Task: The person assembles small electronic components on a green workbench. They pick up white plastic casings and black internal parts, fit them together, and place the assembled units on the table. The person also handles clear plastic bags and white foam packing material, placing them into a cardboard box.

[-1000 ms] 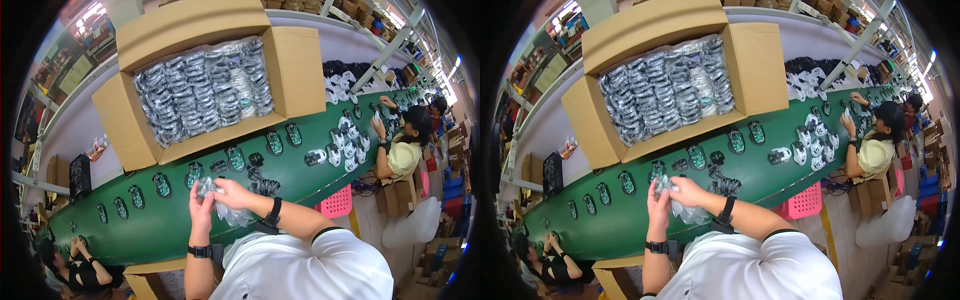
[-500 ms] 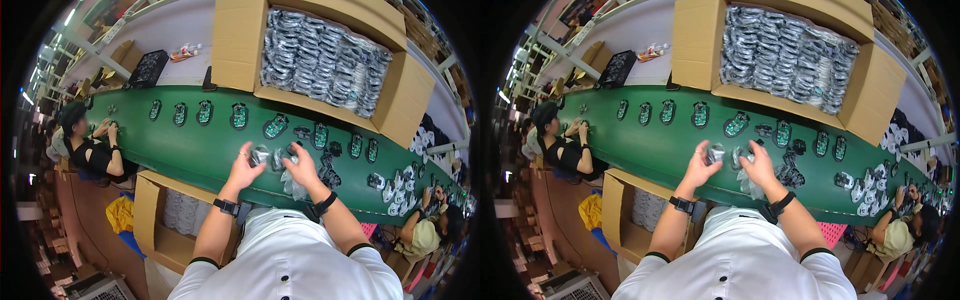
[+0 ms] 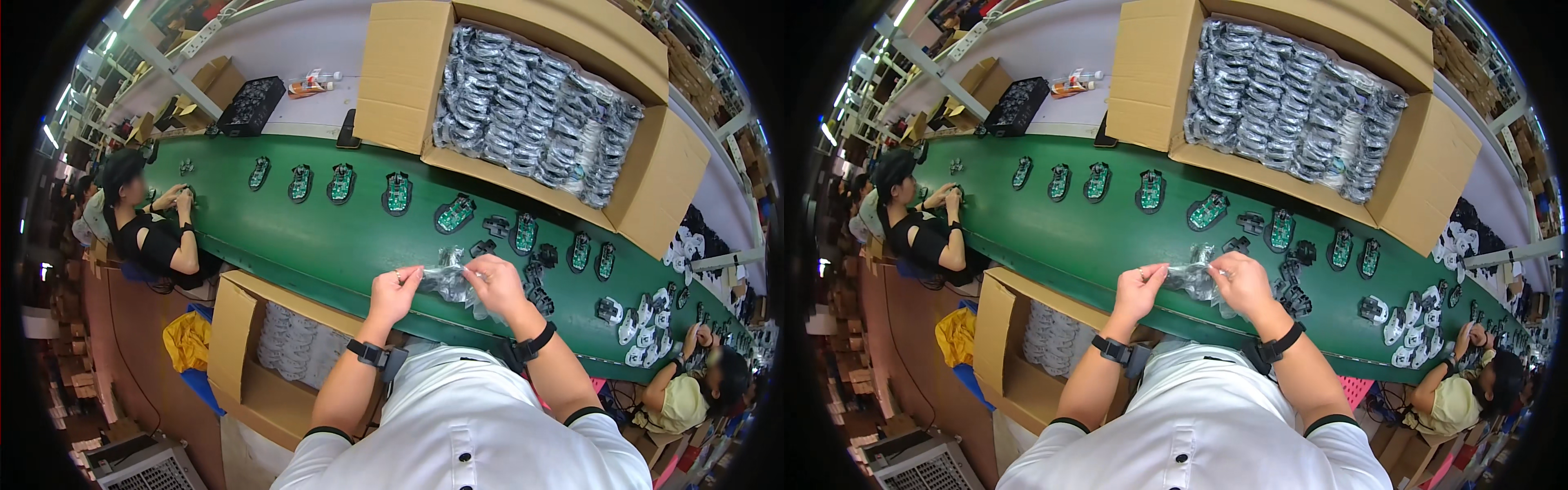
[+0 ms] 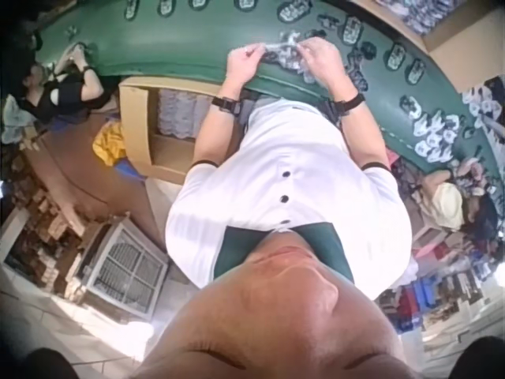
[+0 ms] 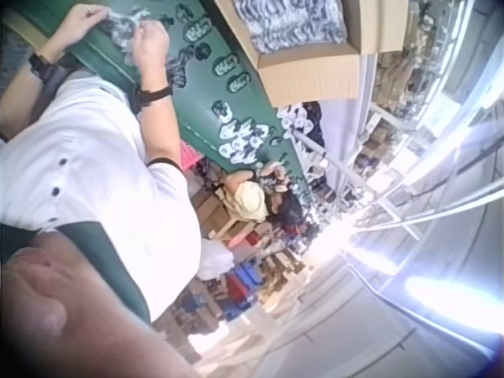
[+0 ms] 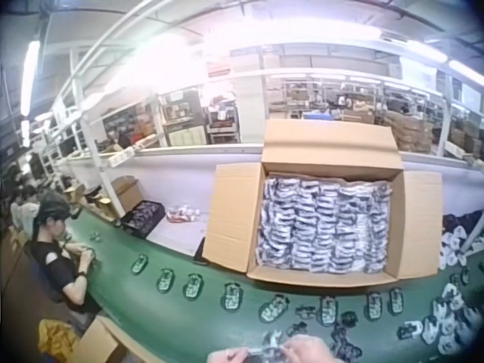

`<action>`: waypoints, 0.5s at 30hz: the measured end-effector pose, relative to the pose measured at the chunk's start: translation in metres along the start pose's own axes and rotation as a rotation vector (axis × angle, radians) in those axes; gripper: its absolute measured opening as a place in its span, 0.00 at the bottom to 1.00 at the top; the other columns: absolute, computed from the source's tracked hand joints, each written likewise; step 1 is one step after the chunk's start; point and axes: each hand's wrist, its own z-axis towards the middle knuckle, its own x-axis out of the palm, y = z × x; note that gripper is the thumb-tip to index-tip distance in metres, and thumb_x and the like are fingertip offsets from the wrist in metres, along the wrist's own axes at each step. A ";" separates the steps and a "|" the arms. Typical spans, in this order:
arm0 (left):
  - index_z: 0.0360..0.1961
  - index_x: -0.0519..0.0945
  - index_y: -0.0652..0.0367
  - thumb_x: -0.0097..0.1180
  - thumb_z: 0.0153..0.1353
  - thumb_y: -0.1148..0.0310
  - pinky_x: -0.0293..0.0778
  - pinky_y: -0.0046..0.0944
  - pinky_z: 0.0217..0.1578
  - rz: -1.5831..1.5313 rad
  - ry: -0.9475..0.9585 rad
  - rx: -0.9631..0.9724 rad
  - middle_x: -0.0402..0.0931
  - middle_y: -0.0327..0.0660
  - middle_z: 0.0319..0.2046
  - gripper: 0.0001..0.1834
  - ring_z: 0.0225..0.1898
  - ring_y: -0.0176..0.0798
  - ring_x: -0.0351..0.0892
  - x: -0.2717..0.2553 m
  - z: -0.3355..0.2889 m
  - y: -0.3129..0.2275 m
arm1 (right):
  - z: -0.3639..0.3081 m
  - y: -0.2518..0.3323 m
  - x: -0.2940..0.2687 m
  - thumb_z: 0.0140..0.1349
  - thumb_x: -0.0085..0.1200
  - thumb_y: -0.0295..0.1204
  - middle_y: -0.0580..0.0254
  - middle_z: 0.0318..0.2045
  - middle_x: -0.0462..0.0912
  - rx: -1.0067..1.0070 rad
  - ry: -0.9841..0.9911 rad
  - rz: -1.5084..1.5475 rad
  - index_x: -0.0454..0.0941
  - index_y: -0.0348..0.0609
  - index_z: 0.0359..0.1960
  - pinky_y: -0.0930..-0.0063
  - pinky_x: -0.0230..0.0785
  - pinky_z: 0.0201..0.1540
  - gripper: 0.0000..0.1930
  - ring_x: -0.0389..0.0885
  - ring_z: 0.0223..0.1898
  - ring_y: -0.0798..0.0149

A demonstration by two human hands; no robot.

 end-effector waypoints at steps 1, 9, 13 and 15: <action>0.38 0.88 0.62 0.59 0.65 0.70 0.80 0.37 0.41 0.143 -0.019 0.073 0.87 0.46 0.39 0.09 0.37 0.36 0.85 0.002 -0.002 -0.005 | -0.004 0.004 0.000 0.59 0.64 0.31 0.54 0.35 0.86 -0.036 -0.032 -0.035 0.87 0.43 0.34 0.63 0.77 0.40 0.06 0.85 0.35 0.51; 0.37 0.88 0.61 0.62 0.57 0.73 0.81 0.46 0.45 0.572 -0.260 0.573 0.85 0.54 0.43 0.08 0.42 0.55 0.86 0.002 -0.021 -0.053 | -0.011 0.019 -0.005 0.60 0.63 0.27 0.50 0.40 0.87 -0.085 -0.145 0.134 0.85 0.39 0.34 0.64 0.79 0.44 0.05 0.87 0.39 0.51; 0.36 0.88 0.60 0.64 0.53 0.77 0.80 0.45 0.45 0.475 -0.277 0.695 0.84 0.52 0.43 0.09 0.43 0.54 0.84 -0.007 -0.015 -0.070 | -0.004 0.027 -0.020 0.63 0.59 0.24 0.49 0.46 0.87 0.027 -0.135 0.380 0.81 0.37 0.38 0.71 0.77 0.46 0.05 0.87 0.42 0.62; 0.40 0.88 0.60 0.65 0.52 0.78 0.79 0.45 0.44 0.419 -0.282 0.821 0.84 0.49 0.41 0.12 0.42 0.51 0.83 -0.008 -0.005 -0.086 | 0.003 0.025 -0.028 0.65 0.57 0.23 0.49 0.46 0.87 0.045 -0.180 0.551 0.79 0.37 0.39 0.74 0.76 0.45 0.04 0.85 0.41 0.68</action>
